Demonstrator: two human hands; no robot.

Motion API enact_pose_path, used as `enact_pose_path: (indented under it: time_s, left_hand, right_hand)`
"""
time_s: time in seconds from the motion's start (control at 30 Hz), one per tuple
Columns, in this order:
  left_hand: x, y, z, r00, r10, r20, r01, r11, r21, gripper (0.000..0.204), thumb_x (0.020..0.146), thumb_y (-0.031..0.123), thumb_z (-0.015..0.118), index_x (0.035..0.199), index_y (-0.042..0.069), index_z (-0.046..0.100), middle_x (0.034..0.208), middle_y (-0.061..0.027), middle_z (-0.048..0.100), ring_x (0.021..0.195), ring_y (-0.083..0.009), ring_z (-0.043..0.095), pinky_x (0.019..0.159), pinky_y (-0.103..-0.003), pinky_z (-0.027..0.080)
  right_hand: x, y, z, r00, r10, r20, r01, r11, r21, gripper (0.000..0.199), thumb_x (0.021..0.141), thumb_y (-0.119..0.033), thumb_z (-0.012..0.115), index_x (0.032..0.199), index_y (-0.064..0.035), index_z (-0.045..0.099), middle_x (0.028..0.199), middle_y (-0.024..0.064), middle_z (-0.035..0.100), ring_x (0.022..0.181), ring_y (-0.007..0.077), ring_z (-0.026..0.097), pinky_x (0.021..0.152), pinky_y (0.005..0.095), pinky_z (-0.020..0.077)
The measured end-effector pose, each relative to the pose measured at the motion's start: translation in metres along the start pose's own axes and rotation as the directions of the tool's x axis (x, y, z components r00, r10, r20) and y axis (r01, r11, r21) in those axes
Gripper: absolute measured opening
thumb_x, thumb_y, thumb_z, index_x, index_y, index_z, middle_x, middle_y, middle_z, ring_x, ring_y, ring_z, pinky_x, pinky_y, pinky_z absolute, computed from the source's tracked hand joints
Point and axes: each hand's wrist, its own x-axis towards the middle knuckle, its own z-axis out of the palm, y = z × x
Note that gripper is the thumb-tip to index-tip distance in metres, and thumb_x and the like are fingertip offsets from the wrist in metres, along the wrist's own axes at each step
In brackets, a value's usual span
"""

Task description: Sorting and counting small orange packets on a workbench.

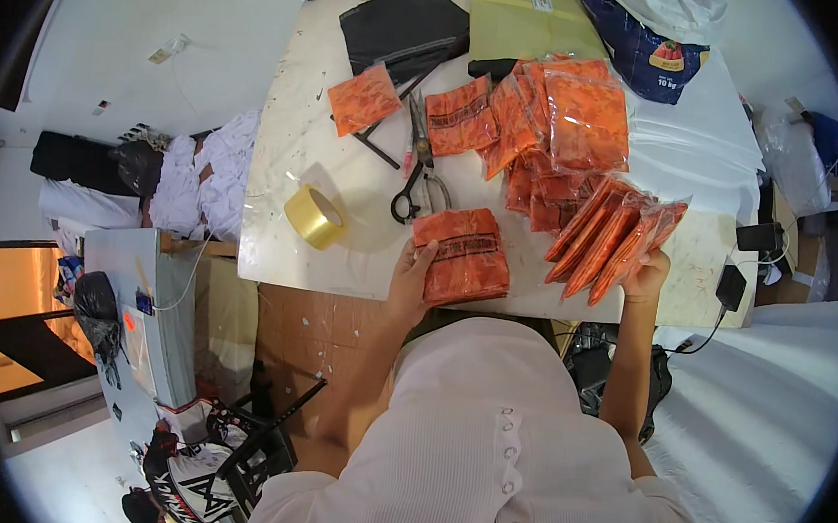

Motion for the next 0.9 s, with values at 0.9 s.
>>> enact_pose_path:
  time_s: [0.9]
  left_hand:
    - [0.014, -0.007, 0.026, 0.726, 0.315, 0.611, -0.552, -0.262, 0.792, 0.050, 0.085, 0.036, 0.057, 0.129, 0.015, 0.048, 0.136, -0.0106, 0.043, 0.130, -0.0333, 0.032, 0.107, -0.049, 0.022]
  right_hand:
    - [-0.011, 0.001, 0.003, 0.998, -0.060, -0.037, 0.059, 0.998, -0.024, 0.066, 0.058, -0.003, 0.046, 0.124, 0.0003, 0.046, 0.123, 0.0170, 0.053, 0.113, 0.0334, 0.051, 0.100, 0.0442, 0.0394]
